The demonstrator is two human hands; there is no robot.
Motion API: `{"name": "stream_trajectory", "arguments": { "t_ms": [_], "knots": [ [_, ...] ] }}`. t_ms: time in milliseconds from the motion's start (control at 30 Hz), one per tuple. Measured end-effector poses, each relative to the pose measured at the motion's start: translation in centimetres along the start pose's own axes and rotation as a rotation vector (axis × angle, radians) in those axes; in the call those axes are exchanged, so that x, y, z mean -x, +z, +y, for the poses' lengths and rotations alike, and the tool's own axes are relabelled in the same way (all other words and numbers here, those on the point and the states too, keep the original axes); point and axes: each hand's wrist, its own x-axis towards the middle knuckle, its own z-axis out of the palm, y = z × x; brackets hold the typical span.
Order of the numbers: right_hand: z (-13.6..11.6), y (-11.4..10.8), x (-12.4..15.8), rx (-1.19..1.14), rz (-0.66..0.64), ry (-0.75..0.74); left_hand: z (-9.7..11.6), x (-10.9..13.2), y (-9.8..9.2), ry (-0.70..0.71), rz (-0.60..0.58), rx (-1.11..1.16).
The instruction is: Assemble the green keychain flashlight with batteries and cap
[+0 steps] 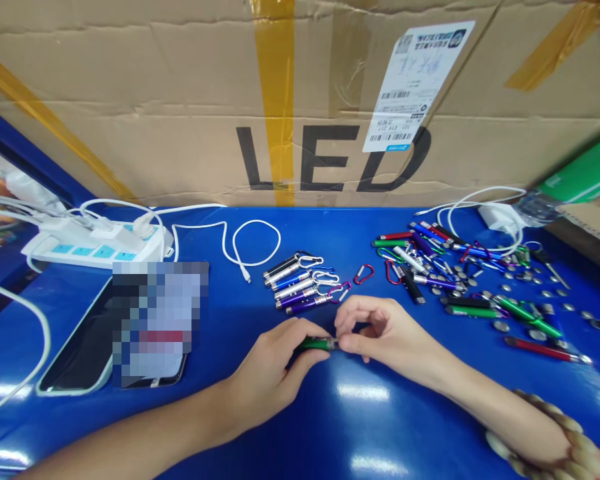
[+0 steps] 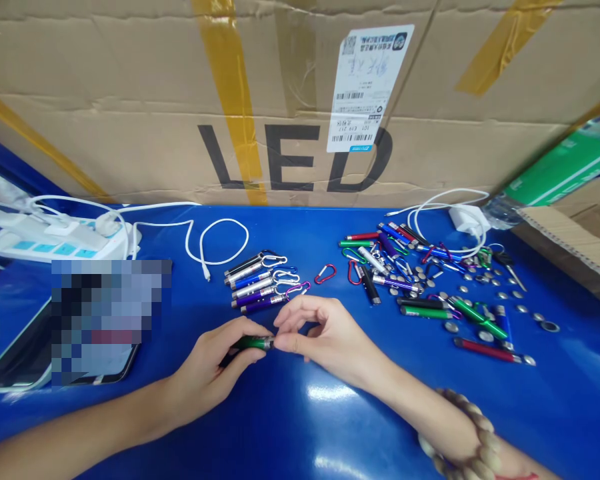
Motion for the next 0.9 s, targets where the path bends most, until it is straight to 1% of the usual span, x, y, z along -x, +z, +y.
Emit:
{"name": "stream_trajectory", "arguments": {
  "t_ms": [133,200,433,500,633,767,900],
  "knots": [
    [0.2,-0.3,0.1,0.170,0.026,0.002,-0.1,0.1,0.1,0.054,0.013,-0.038],
    [0.3,-0.3,0.2,0.214,0.028,0.024,-0.2,0.1,0.1,0.093,0.022,-0.075],
    [-0.4,0.7,0.6,0.171,0.048,0.188,-0.5,0.1,0.2,0.190,0.022,-0.163],
    [-0.7,0.9,0.6,0.173,0.064,0.212,-0.6,0.1,0.2,0.219,0.020,-0.184],
    [-0.6,0.7,0.7,0.184,0.059,0.198,-0.4,0.0,0.2,0.256,0.014,-0.186],
    [-0.3,0.4,0.7,0.245,0.035,0.156,-0.2,-0.2,0.1,0.216,0.020,-0.221],
    [-0.6,0.5,0.6,0.230,0.018,0.198,-0.3,-0.1,0.2,0.242,0.067,-0.219]
  ]
}}
